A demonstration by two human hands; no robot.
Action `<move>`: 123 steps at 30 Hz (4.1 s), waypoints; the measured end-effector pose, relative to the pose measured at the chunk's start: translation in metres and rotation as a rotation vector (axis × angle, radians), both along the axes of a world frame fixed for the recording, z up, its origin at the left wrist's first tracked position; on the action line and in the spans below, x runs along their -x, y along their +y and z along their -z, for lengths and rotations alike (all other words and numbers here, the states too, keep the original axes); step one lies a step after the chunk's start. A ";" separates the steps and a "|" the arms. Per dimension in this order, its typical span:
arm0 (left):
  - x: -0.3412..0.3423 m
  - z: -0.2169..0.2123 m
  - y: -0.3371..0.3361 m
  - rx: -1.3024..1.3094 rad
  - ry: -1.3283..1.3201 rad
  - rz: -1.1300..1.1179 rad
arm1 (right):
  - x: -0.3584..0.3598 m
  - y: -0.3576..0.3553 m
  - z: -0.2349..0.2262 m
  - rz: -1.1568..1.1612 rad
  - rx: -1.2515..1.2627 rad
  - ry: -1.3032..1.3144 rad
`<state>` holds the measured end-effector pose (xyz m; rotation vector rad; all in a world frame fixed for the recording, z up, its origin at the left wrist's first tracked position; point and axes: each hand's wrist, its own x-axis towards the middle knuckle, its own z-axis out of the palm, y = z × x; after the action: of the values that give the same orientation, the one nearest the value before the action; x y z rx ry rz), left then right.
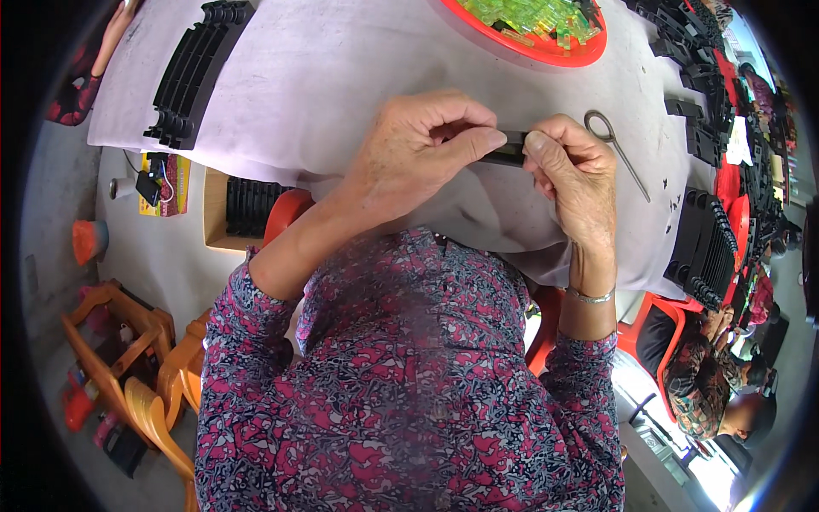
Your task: Assembling small plastic components into a black housing unit using hands and a metal hook tool.
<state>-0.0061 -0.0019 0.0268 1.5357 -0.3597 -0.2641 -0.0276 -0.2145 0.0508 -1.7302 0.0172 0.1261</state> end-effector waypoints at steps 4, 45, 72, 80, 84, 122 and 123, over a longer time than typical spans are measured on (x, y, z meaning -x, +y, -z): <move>-0.006 0.006 0.001 -0.201 -0.391 -0.085 | 0.000 -0.009 0.004 0.074 -0.010 0.060; -0.019 0.043 -0.037 -0.404 -0.740 -0.049 | 0.013 -0.015 0.015 0.270 0.503 -0.016; -0.016 0.048 -0.026 -0.482 -0.934 0.011 | 0.004 -0.005 0.009 0.310 0.629 -0.018; -0.013 0.047 -0.028 -0.495 -0.956 -0.006 | 0.009 -0.005 0.016 0.357 0.577 -0.075; -0.014 0.042 -0.029 -0.494 -0.938 0.042 | 0.015 -0.010 0.031 0.370 0.405 -0.133; -0.019 0.048 -0.023 -0.398 -0.872 0.091 | 0.000 -0.035 0.016 -0.371 0.932 -0.648; -0.020 0.048 -0.023 -0.398 -0.883 0.093 | -0.004 -0.037 0.014 -0.416 0.927 -0.648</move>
<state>0.0138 -0.0251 -0.0217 1.9761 -1.1238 0.3160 -0.0240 -0.2512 0.0369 -2.6019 -0.8853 -0.1763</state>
